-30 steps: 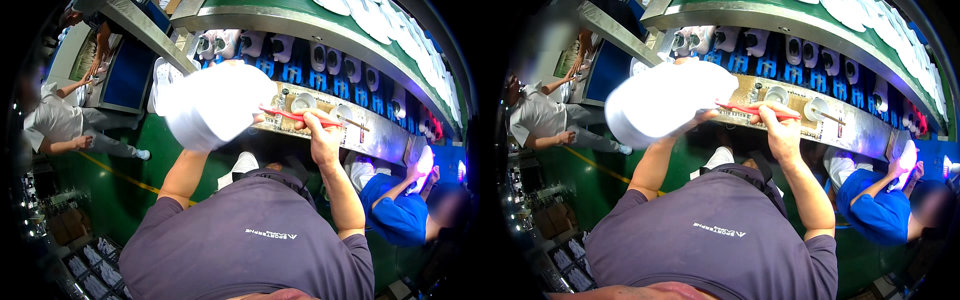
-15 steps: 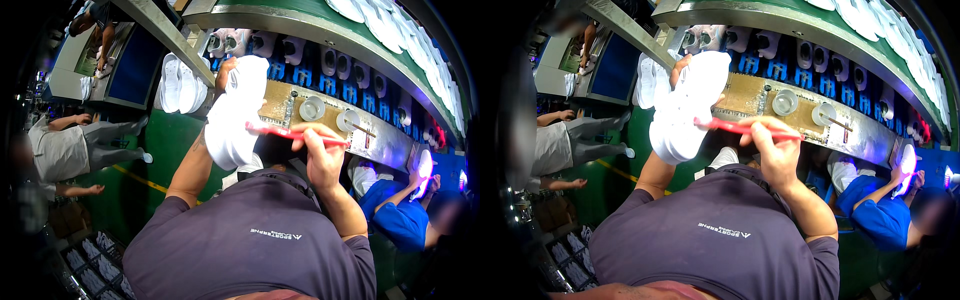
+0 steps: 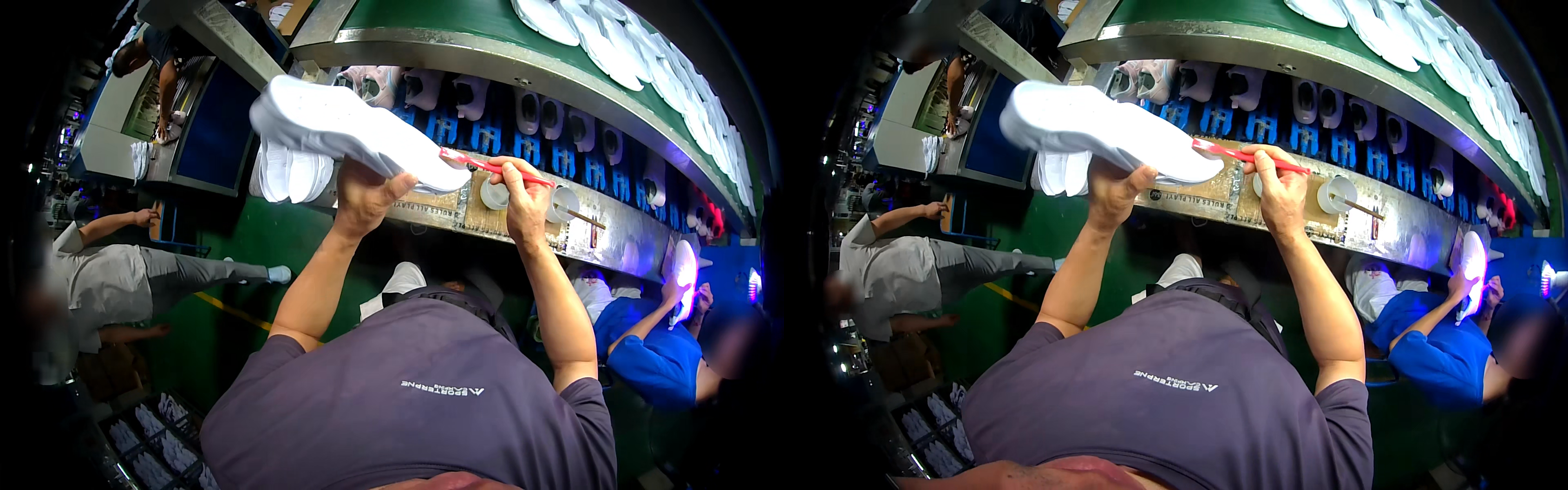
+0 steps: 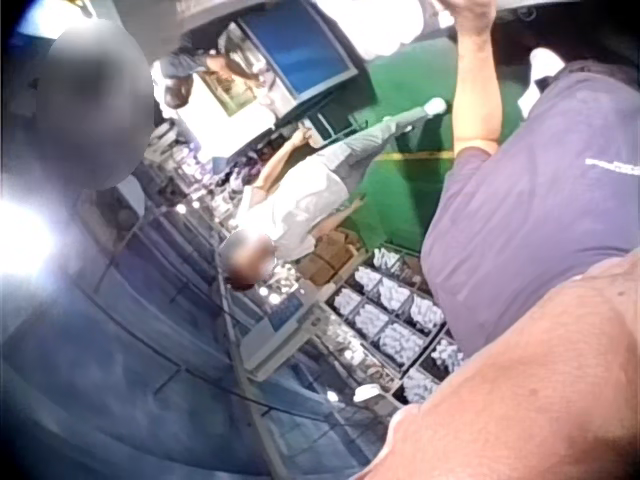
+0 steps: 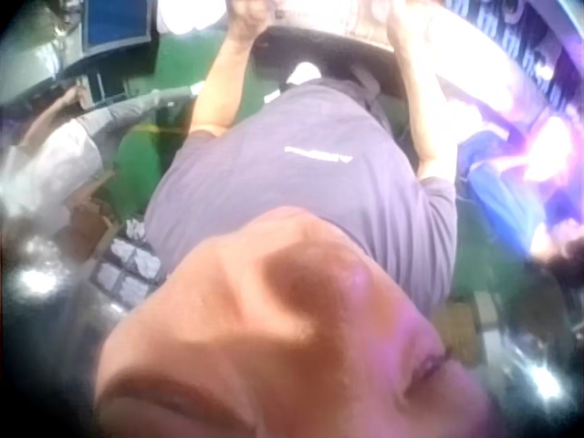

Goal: The person applies adhesive to the bottom of white shoe soles using a red brush, taking shoes from a shelf and placing them onto a conveyor belt.

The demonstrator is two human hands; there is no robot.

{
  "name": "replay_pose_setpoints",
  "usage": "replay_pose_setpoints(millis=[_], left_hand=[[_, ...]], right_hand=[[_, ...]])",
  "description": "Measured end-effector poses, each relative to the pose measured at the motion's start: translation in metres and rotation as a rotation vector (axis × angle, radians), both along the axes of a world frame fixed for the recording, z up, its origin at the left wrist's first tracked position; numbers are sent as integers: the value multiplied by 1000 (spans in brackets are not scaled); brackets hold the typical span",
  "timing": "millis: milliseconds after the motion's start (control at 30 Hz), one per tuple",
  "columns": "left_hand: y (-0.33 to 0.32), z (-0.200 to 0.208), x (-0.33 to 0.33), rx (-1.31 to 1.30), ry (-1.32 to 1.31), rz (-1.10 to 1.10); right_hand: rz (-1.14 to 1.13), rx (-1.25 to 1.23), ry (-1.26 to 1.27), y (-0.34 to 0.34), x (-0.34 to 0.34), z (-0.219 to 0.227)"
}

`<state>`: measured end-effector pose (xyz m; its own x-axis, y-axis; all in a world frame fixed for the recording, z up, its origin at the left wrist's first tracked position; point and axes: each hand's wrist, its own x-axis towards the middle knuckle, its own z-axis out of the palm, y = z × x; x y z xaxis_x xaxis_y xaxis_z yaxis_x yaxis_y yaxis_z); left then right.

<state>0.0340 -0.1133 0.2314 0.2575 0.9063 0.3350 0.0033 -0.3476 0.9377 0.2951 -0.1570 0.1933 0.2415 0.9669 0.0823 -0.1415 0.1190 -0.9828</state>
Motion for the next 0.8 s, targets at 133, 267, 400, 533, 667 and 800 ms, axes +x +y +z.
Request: replay_pose_setpoints(millis=[133,267,400,533,667,800], left_hand=[[10,-13,15,-253,-285,-94],[14,-23,26,-297,-285,-194],[10,-31,42,-556,-363,-356],[27,-11,67,-673,-446,-517],[113,53,122,-274,-369,-605],[223,118,184,-41,-321,-645]], right_hand=[[-17,49,-19,5,9,6],[61,126,-82,-5,18,8],[-21,16,16,-9,27,0],[-305,76,-32,-25,56,-11],[-492,74,3,-57,85,-26],[-529,-9,-47,-83,80,-42]])
